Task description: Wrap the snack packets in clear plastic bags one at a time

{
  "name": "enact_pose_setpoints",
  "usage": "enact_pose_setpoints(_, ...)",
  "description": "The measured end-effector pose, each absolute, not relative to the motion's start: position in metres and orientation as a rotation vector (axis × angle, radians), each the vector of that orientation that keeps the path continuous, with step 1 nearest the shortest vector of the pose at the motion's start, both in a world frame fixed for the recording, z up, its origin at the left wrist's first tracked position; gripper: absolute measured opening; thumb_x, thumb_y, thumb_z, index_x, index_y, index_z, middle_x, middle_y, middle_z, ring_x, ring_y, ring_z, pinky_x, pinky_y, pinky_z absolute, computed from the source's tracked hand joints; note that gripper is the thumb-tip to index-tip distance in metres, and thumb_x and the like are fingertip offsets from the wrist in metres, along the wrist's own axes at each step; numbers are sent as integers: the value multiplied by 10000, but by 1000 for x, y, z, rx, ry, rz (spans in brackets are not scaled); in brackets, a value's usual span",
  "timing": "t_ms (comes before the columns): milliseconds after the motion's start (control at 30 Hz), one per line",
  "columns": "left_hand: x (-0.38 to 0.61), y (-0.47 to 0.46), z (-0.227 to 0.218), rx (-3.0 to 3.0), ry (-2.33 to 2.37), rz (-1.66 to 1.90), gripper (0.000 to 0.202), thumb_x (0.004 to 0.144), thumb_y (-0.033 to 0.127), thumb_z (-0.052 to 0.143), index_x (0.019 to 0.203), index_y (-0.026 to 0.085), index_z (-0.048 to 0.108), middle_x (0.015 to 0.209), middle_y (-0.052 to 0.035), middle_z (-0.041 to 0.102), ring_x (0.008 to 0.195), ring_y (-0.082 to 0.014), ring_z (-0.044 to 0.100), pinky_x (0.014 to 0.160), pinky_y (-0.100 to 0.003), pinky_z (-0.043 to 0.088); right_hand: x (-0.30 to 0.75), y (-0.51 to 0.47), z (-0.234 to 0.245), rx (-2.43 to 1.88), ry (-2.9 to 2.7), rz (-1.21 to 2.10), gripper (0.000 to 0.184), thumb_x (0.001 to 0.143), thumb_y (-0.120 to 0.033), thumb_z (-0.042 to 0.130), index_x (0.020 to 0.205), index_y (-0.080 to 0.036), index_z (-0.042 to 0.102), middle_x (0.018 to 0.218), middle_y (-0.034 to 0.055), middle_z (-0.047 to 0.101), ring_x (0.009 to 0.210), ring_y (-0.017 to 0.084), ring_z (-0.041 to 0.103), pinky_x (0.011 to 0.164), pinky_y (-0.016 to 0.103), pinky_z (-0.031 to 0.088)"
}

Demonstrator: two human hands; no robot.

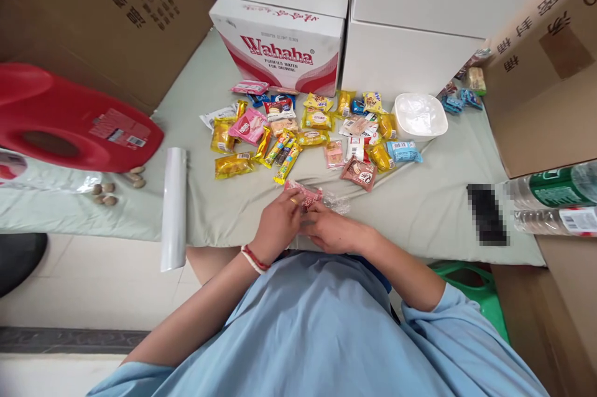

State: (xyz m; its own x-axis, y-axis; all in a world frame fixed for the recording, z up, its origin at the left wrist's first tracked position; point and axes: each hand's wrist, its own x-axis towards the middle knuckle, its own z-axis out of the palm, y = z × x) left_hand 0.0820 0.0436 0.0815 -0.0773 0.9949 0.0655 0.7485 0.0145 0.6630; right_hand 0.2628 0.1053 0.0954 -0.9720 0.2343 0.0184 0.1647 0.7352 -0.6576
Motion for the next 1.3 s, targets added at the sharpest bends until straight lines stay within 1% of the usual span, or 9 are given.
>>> enact_pose_setpoints(167, 99, 35, 77, 2249, 2019, 375, 311, 1025, 229, 493, 1269, 202, 684, 1392, -121, 684, 1161, -262, 661, 838, -373, 563, 282, 114, 84, -758, -2482, 1081, 307, 911, -108, 481, 986, -233, 751, 962, 61, 743, 997, 244, 645, 1004, 430, 503)
enact_pose_setpoints(233, 99, 32, 77, 2284, 2018, 314, 327, 1018, 192, 487, 1285, 205, 676, 1420, -113, 670, 1191, -267, 645, 794, -378, 554, 291, 116, 74, -1135, -2291, 835, 292, 947, -165, 476, 1069, -228, 734, 1029, 90, 723, 1051, 276, 620, 1026, 472, 480)
enact_pose_setpoints(367, 97, 28, 74, 2306, 2001, 297, 390, 1014, 160, 466, 1361, 196, 641, 1471, -120, 638, 1254, -275, 615, 789, -397, 551, 299, 113, 54, -1482, -2272, 522, 344, 908, -369, 676, 1196, -182, 698, 1207, 179, 643, 1217, 386, 492, 1080, 580, 422)
enact_pose_setpoints(533, 98, 25, 70, 2337, 2009, 256, 441, 1015, 156, 445, 1426, 171, 603, 1524, -124, 603, 1274, -281, 613, 777, -412, 560, 303, 105, 54, -1441, -2276, 658, 75, 905, -278, 648, 925, -208, 663, 1124, 142, 650, 1145, 336, 539, 1025, 499, 465)
enact_pose_setpoints(700, 97, 22, 64, 2388, 1946, 231, 480, 996, 112, 429, 1442, 171, 594, 1575, -130, 555, 1344, -273, 594, 794, -386, 557, 289, 109, 84, -1422, -2128, 1118, 151, 986, -354, 539, 878, -250, 525, 743, -8, 637, 698, 195, 591, 692, 313, 465)
enact_pose_setpoints(800, 98, 20, 59, 2425, 1876, 228, 500, 982, 81, 410, 1447, 135, 584, 1577, -164, 545, 1411, -282, 554, 858, -388, 561, 258, 120, 96, -1365, -2184, 1131, 113, 962, -282, 529, 859, -243, 504, 753, -10, 650, 706, 180, 588, 671, 287, 409)
enact_pose_setpoints(1000, 85, 23, 60, 2426, 1724, 355, 450, 950, 75, 434, 1354, 45, 630, 1449, -252, 617, 1421, -311, 552, 1115, -444, 521, 204, 139, 92, -1414, -2364, 1196, 84, 924, -217, 527, 844, -234, 508, 729, -23, 602, 706, 175, 550, 632, 264, 337)
enact_pose_setpoints(1167, 55, 21, 72, 2322, 1497, 525, 375, 871, 89, 499, 1145, 172, 742, 1274, -142, 719, 1163, -259, 711, 959, -394, 620, 203, 135, 91, -1360, -2494, 1152, 98, 990, -245, 482, 917, -230, 547, 765, -12, 654, 731, 184, 588, 635, 264, 315)
enact_pose_setpoints(1300, 41, 4, 73, 2126, 1445, 937, 331, 896, 107, 490, 1047, 216, 763, 1194, -86, 764, 1090, -217, 737, 939, -367, 616, 202, 125, 93, -1422, -2653, 924, 143, 1046, -265, 438, 1043, -217, 573, 890, 44, 724, 802, 218, 626, 654, 288, 306)
